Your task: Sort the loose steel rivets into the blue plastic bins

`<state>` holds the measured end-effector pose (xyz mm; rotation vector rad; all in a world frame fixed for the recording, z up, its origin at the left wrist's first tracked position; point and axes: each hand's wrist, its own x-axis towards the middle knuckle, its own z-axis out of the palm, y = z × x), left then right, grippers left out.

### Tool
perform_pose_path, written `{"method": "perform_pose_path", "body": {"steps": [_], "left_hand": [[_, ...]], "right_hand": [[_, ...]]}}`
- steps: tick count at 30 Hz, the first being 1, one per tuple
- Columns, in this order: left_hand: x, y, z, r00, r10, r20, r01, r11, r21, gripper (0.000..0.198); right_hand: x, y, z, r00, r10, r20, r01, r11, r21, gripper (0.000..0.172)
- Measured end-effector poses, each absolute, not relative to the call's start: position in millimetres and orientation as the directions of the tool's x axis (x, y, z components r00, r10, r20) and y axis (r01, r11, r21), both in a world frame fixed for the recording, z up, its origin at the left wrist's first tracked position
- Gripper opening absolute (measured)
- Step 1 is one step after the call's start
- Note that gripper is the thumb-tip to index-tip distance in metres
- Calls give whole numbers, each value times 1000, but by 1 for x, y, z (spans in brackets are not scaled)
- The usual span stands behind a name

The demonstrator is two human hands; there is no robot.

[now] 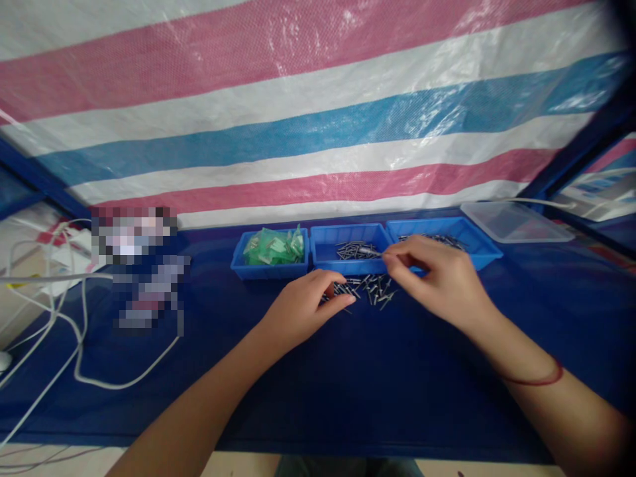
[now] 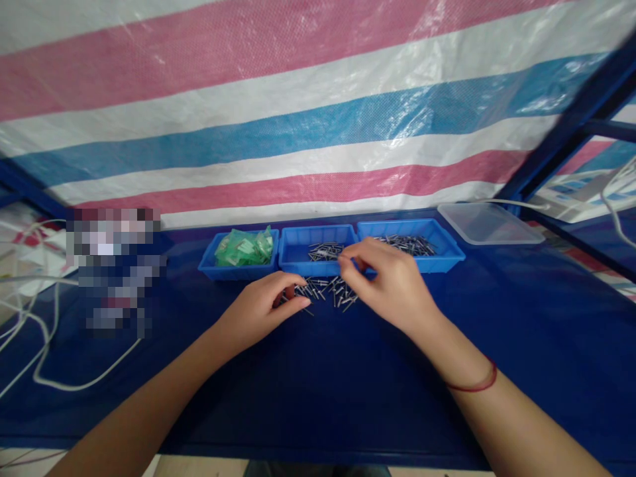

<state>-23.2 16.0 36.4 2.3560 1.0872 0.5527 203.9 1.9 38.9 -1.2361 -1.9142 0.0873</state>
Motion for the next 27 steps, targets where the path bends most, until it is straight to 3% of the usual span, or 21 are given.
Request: {"method": "perform_pose_path", "body": {"steps": [3, 5, 9, 14, 16, 18, 22, 27], "left_hand": [[-29, 19, 37, 686, 711, 153, 641, -690, 337, 30], [-32, 21, 36, 719, 684, 127, 643, -723, 252, 29], [-32, 24, 33, 755, 653, 52, 630, -746, 217, 25], [-28, 24, 31, 763, 645, 42, 621, -750, 226, 23], [-27, 23, 29, 760, 647, 60, 623, -752, 215, 22], [-26, 23, 26, 755, 651, 81, 627, -753, 201, 22], [-24, 23, 20, 749, 656, 97, 635, -752, 179, 22], [-25, 25, 15, 747, 655, 112, 635, -753, 175, 24]], "right_hand": [[230, 11, 38, 97, 758, 645, 850, 273, -450, 13], [244, 17, 34, 168, 759, 629, 891, 156, -426, 17], [254, 25, 26, 164, 818, 552, 920, 76, -386, 23], [240, 21, 28, 161, 802, 576, 889, 136, -438, 29], [230, 16, 31, 99, 802, 589, 851, 238, -468, 26], [218, 11, 33, -71, 819, 570, 790, 395, -469, 23], [193, 3, 29, -493, 783, 379, 653, 621, -433, 16], [175, 0, 14, -573, 755, 319, 669, 655, -350, 12]]}}
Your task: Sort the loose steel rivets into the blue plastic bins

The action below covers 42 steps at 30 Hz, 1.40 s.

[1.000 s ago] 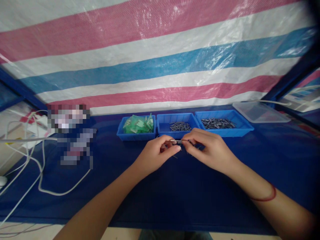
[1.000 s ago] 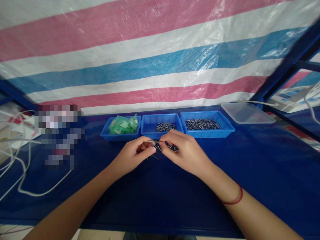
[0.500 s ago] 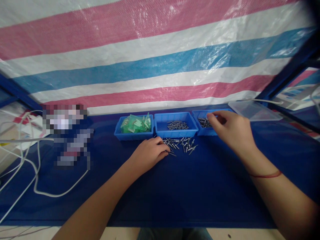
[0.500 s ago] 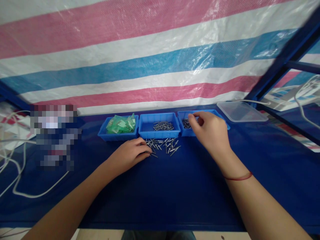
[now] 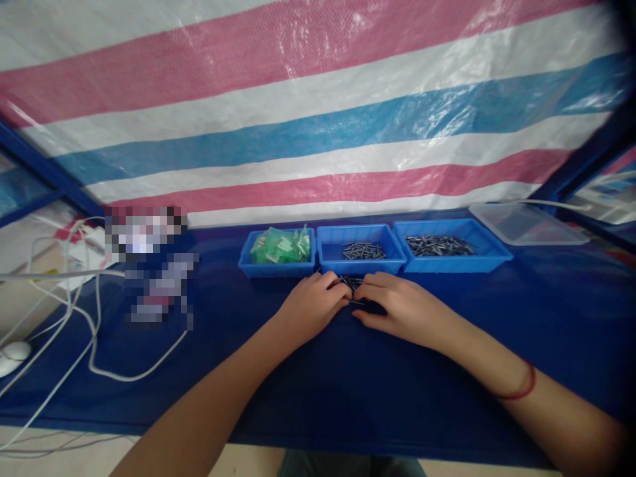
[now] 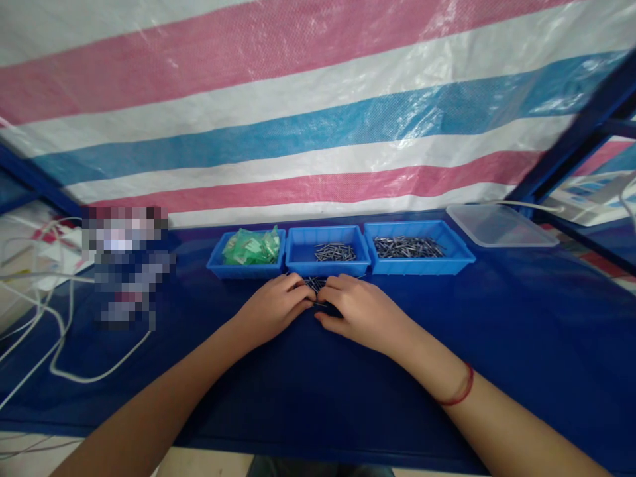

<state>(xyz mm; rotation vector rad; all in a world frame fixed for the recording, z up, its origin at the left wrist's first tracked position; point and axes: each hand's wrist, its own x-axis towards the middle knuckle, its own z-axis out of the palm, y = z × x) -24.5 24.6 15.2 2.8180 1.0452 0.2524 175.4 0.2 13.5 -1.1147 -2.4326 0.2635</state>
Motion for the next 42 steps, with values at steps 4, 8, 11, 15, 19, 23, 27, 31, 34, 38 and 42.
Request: {"method": "perform_pose_path", "body": {"steps": [4, 8, 11, 15, 19, 23, 27, 31, 34, 38, 42], "left_hand": [[-25, 25, 13, 756, 643, 120, 613, -761, 211, 23], [-25, 25, 11, 756, 641, 128, 605, -761, 235, 21], [-26, 25, 11, 742, 652, 155, 601, -750, 277, 22], [-27, 27, 13, 731, 653, 199, 574, -746, 338, 26], [-24, 24, 18, 708, 663, 244, 540, -731, 417, 28], [-21, 18, 24, 644, 709, 286, 515, -679, 523, 25], [-17, 15, 25, 590, 750, 297, 470, -619, 630, 26], [-12, 12, 21, 506, 822, 261, 419, -499, 759, 21], [-8, 10, 18, 514, 832, 209, 363, -432, 826, 21], [-7, 9, 16, 514, 839, 177, 331, -385, 862, 21], [-9, 12, 17, 459, 864, 208, 304, -372, 877, 21]], "right_hand": [[173, 2, 6, -592, 740, 319, 691, 670, -272, 12], [172, 2, 7, -570, 746, 345, 710, 658, -250, 16], [172, 1, 9, -532, 764, 365, 686, 642, -344, 15], [172, 0, 15, -418, 812, 407, 589, 584, -559, 10], [172, -1, 17, -278, 877, 391, 501, 480, -720, 15], [174, -1, 17, -247, 897, 367, 465, 442, -767, 16], [172, -3, 19, -190, 921, 340, 368, 388, -845, 19], [167, -4, 21, -94, 948, 304, 244, 318, -916, 19], [166, -5, 21, -86, 950, 301, 219, 313, -924, 17], [167, -6, 23, -136, 937, 323, 229, 347, -910, 16], [169, -6, 24, -135, 933, 334, 241, 358, -902, 14]]}}
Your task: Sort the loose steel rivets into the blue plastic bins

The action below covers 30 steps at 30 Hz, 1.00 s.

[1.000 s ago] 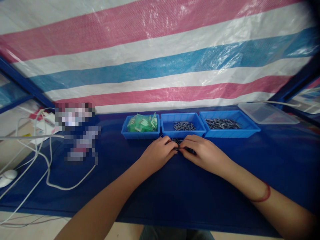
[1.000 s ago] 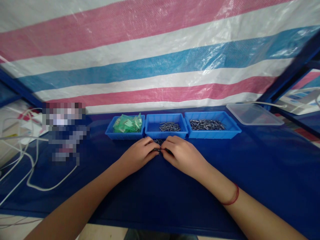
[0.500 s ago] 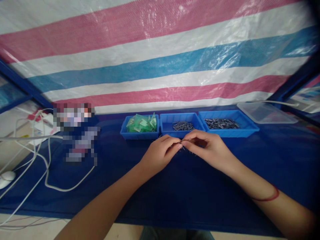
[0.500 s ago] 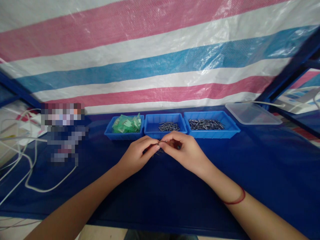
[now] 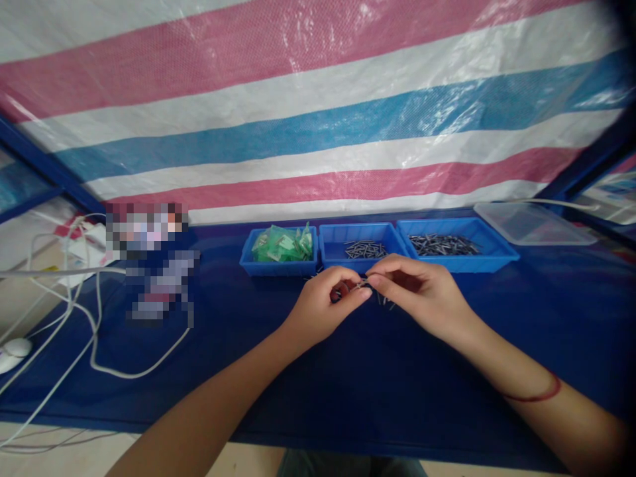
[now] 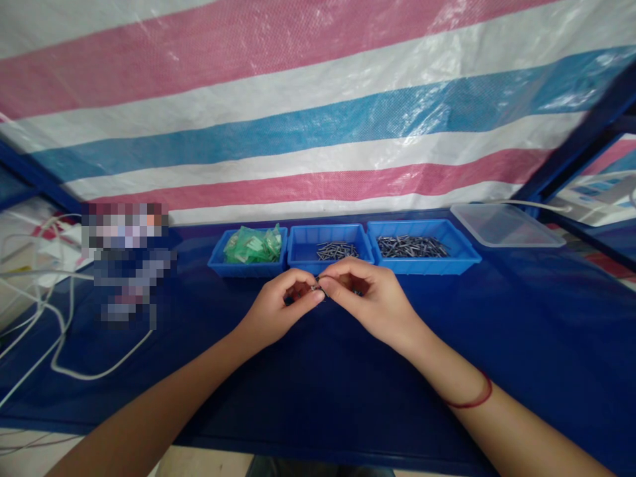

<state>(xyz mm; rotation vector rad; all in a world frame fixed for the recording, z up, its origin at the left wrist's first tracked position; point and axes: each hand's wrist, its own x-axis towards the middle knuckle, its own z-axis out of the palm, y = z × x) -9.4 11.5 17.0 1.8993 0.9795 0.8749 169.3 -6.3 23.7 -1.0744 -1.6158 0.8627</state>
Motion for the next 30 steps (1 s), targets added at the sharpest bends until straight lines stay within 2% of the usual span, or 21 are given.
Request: {"method": "perform_pose_path", "body": {"steps": [5, 8, 10, 12, 15, 18, 20, 22, 25, 30], "left_hand": [[-12, 13, 21, 405, 875, 266, 272, -393, 878, 22], [-13, 14, 24, 414, 864, 287, 349, -442, 826, 24], [-16, 15, 27, 443, 846, 295, 435, -491, 755, 27], [-20, 16, 31, 513, 811, 282, 524, -555, 646, 27], [-28, 17, 37, 621, 762, 185, 635, -627, 451, 22], [-34, 18, 42, 648, 759, 62, 713, -634, 299, 23], [-37, 18, 43, 644, 765, 4, 743, -627, 235, 27], [-38, 18, 42, 637, 770, -38, 761, -620, 188, 33], [-34, 17, 40, 632, 771, -80, 773, -618, 143, 37], [-24, 13, 36, 628, 776, -57, 778, -624, 73, 27]], "right_hand": [[170, -5, 23, -171, 912, 374, 314, 410, -856, 13], [175, -3, 25, -228, 870, 437, 405, 493, -770, 15], [183, 1, 27, -167, 854, 494, 480, 507, -715, 16], [196, 6, 27, -10, 842, 539, 575, 446, -686, 19], [219, 17, 26, 238, 810, 537, 703, 238, -670, 25], [237, 26, 23, 319, 799, 510, 820, 38, -572, 29], [242, 29, 21, 306, 795, 523, 869, -10, -494, 31], [240, 28, 22, 259, 788, 558, 886, 36, -462, 32], [226, 20, 25, 129, 771, 624, 874, 209, -439, 25], [193, 5, 27, -152, 769, 621, 780, 479, -402, 20]]}}
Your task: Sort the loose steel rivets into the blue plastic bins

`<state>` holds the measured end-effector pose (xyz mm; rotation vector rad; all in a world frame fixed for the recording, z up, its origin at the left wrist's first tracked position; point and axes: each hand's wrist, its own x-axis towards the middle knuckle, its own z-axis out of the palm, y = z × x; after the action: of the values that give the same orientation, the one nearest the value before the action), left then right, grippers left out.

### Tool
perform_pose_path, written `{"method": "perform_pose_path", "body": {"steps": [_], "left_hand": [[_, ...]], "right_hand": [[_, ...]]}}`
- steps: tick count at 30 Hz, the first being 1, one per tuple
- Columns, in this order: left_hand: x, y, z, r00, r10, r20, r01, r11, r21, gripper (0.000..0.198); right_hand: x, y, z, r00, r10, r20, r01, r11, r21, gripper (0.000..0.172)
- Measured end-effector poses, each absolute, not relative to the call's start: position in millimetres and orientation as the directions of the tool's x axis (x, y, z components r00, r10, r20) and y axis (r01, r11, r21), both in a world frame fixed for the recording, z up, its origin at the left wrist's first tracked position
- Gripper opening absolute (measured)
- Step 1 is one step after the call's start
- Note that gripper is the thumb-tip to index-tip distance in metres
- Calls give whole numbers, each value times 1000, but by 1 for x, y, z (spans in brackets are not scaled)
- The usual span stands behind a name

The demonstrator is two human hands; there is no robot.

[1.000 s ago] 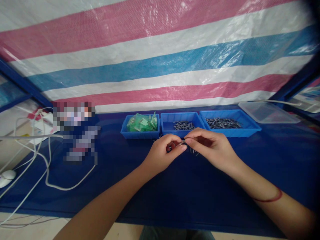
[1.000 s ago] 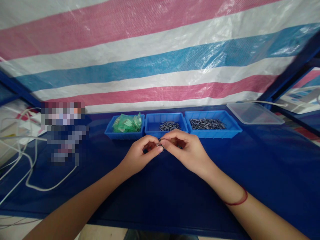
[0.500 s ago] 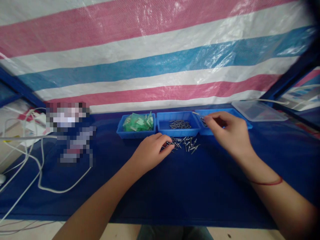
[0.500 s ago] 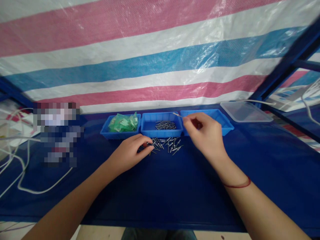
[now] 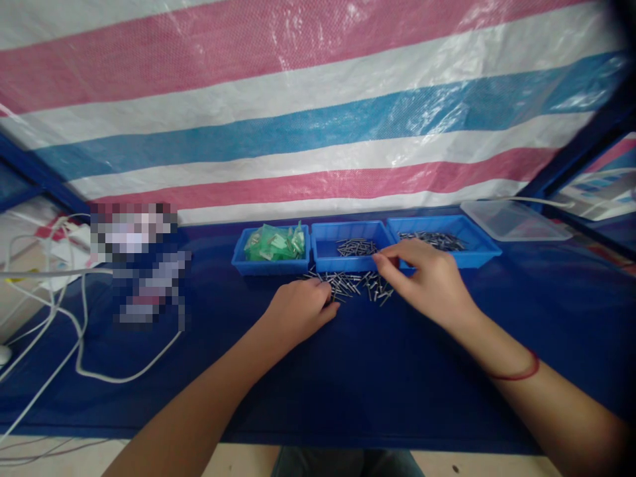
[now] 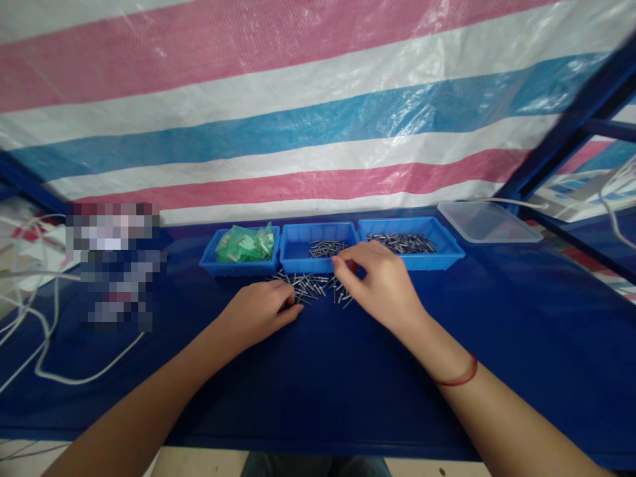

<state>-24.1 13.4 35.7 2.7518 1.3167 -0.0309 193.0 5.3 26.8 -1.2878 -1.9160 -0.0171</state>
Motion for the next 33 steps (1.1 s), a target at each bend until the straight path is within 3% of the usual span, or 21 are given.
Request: {"method": "perform_pose_path", "body": {"steps": [8, 20, 23, 29, 33], "left_hand": [[-23, 16, 34, 637, 770, -40, 771, -635, 54, 23], [-20, 15, 29, 648, 762, -22, 761, -645, 71, 26], [-21, 15, 28, 641, 767, 28, 751, -634, 185, 26], [-17, 10, 22, 588, 784, 200, 639, -602, 479, 23], [-11, 6, 17, 522, 819, 237, 611, -553, 566, 23]], "right_hand": [[172, -2, 17, -406, 779, 478, 702, 600, -384, 18], [171, -2, 16, -435, 788, 436, 695, 602, -393, 19], [169, -2, 13, -374, 816, 440, 667, 566, -483, 14], [164, -2, 5, -95, 920, 380, 437, 381, -815, 16], [163, -2, 3, -47, 940, 338, 321, 335, -886, 21]]}}
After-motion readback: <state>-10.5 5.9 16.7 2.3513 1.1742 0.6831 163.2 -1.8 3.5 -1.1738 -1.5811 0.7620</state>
